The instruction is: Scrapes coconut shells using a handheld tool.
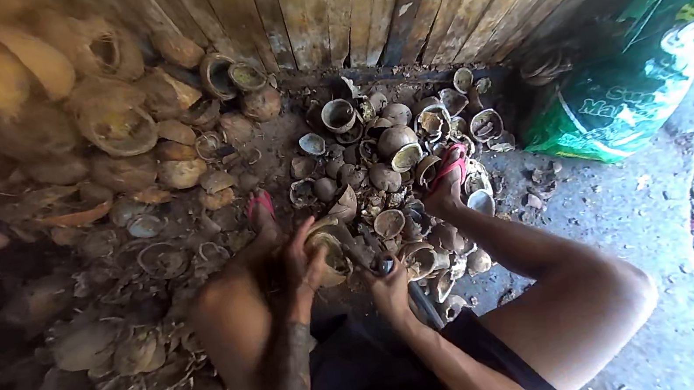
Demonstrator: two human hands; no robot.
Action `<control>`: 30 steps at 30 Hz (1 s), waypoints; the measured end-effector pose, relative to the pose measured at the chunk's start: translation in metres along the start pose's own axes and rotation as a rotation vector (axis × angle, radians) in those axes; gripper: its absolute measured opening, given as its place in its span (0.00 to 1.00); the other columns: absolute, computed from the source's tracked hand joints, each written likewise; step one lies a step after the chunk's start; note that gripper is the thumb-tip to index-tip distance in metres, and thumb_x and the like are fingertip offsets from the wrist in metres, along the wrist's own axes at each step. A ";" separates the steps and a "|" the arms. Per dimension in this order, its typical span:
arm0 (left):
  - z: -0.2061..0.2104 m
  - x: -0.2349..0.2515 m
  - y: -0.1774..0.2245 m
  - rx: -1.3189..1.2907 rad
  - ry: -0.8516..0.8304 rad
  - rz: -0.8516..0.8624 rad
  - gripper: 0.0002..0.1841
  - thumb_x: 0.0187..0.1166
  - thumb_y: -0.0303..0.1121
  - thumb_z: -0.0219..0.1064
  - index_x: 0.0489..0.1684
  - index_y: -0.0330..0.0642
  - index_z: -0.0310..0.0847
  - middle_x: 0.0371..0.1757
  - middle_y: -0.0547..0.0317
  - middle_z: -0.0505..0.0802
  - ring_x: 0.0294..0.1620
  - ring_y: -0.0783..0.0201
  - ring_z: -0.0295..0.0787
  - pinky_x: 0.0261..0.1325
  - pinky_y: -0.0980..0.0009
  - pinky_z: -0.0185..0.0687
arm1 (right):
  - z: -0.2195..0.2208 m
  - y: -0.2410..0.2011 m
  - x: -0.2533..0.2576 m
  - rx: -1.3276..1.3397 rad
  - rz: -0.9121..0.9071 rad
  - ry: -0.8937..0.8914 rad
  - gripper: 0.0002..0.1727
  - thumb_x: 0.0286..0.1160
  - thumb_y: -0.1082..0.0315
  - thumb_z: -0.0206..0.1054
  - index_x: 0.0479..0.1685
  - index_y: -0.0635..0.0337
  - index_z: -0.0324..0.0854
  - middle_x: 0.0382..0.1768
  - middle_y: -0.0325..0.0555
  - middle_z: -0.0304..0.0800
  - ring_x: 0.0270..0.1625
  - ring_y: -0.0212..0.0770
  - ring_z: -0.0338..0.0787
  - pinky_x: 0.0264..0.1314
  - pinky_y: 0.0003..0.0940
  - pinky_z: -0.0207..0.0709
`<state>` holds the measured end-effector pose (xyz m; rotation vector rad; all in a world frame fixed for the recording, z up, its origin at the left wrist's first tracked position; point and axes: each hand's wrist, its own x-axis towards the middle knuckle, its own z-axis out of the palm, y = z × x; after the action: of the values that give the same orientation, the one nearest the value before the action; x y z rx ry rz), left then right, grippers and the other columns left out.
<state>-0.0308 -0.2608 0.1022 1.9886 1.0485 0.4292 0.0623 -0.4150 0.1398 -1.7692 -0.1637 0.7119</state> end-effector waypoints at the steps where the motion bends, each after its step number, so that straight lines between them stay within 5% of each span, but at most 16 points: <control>1: 0.010 -0.004 -0.004 0.030 0.043 0.065 0.29 0.68 0.38 0.63 0.72 0.37 0.82 0.73 0.45 0.88 0.79 0.48 0.80 0.84 0.46 0.68 | 0.002 0.004 0.004 0.007 0.019 0.034 0.15 0.51 0.77 0.81 0.35 0.63 0.79 0.22 0.35 0.79 0.22 0.25 0.78 0.28 0.22 0.77; 3: 0.023 0.000 -0.011 0.007 0.132 0.102 0.26 0.65 0.35 0.63 0.65 0.37 0.87 0.69 0.47 0.90 0.77 0.49 0.81 0.84 0.46 0.68 | 0.003 0.016 0.031 -0.045 0.020 0.050 0.17 0.45 0.73 0.84 0.30 0.60 0.79 0.20 0.35 0.78 0.21 0.27 0.76 0.26 0.26 0.75; 8: 0.028 0.004 -0.015 -0.031 0.143 0.111 0.22 0.64 0.32 0.62 0.58 0.39 0.90 0.68 0.50 0.91 0.79 0.54 0.80 0.85 0.50 0.67 | -0.011 0.062 0.116 -0.041 -0.183 -0.185 0.25 0.41 0.63 0.90 0.35 0.63 0.81 0.27 0.37 0.84 0.29 0.25 0.83 0.39 0.24 0.82; 13: 0.011 0.001 0.005 -0.186 0.096 -0.073 0.27 0.70 0.26 0.59 0.73 0.41 0.81 0.72 0.50 0.88 0.70 0.58 0.86 0.69 0.55 0.83 | -0.027 0.010 0.050 -0.135 -0.135 -0.131 0.21 0.51 0.69 0.83 0.43 0.67 0.82 0.30 0.42 0.85 0.32 0.30 0.84 0.40 0.28 0.83; 16: 0.025 -0.012 -0.004 -0.151 0.069 -0.001 0.31 0.67 0.31 0.62 0.78 0.38 0.76 0.78 0.46 0.83 0.81 0.56 0.76 0.83 0.56 0.71 | -0.016 0.005 0.010 -0.008 -0.079 0.018 0.13 0.49 0.79 0.78 0.32 0.64 0.80 0.23 0.36 0.82 0.24 0.24 0.80 0.30 0.20 0.78; 19: 0.030 0.003 -0.018 -0.174 0.087 0.019 0.31 0.63 0.28 0.57 0.74 0.36 0.79 0.78 0.45 0.83 0.86 0.52 0.71 0.88 0.54 0.63 | -0.001 0.012 0.033 -0.054 -0.095 0.084 0.14 0.44 0.76 0.81 0.26 0.59 0.78 0.19 0.32 0.78 0.21 0.23 0.76 0.26 0.20 0.74; 23: 0.030 0.008 -0.022 -0.234 0.084 0.020 0.30 0.63 0.28 0.59 0.72 0.38 0.81 0.77 0.48 0.84 0.86 0.54 0.70 0.89 0.53 0.63 | -0.015 0.056 0.099 -0.036 -0.275 -0.160 0.19 0.44 0.65 0.87 0.26 0.58 0.79 0.22 0.31 0.82 0.25 0.23 0.80 0.36 0.22 0.80; 26: 0.021 0.009 -0.021 -0.213 0.057 -0.010 0.31 0.62 0.28 0.58 0.73 0.41 0.81 0.78 0.50 0.84 0.86 0.55 0.70 0.90 0.50 0.56 | -0.018 0.043 0.108 -0.052 -0.263 -0.248 0.20 0.46 0.66 0.88 0.27 0.58 0.77 0.22 0.34 0.82 0.26 0.26 0.81 0.36 0.25 0.81; 28: 0.013 0.005 -0.012 -0.208 0.092 -0.039 0.29 0.67 0.28 0.61 0.74 0.42 0.81 0.77 0.50 0.84 0.80 0.56 0.77 0.82 0.52 0.71 | -0.018 0.029 0.079 -0.044 -0.176 -0.191 0.17 0.50 0.68 0.85 0.31 0.61 0.80 0.23 0.36 0.82 0.25 0.27 0.81 0.34 0.25 0.81; 30: 0.013 -0.002 -0.004 -0.158 0.118 0.001 0.29 0.68 0.32 0.64 0.75 0.39 0.80 0.75 0.48 0.85 0.78 0.55 0.79 0.80 0.52 0.74 | -0.013 0.020 0.043 0.009 -0.063 -0.098 0.14 0.55 0.70 0.83 0.33 0.63 0.81 0.22 0.35 0.81 0.23 0.26 0.79 0.30 0.23 0.78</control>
<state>-0.0257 -0.2676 0.0909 1.8415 1.0522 0.6171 0.0990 -0.4127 0.1074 -1.7142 -0.2817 0.7531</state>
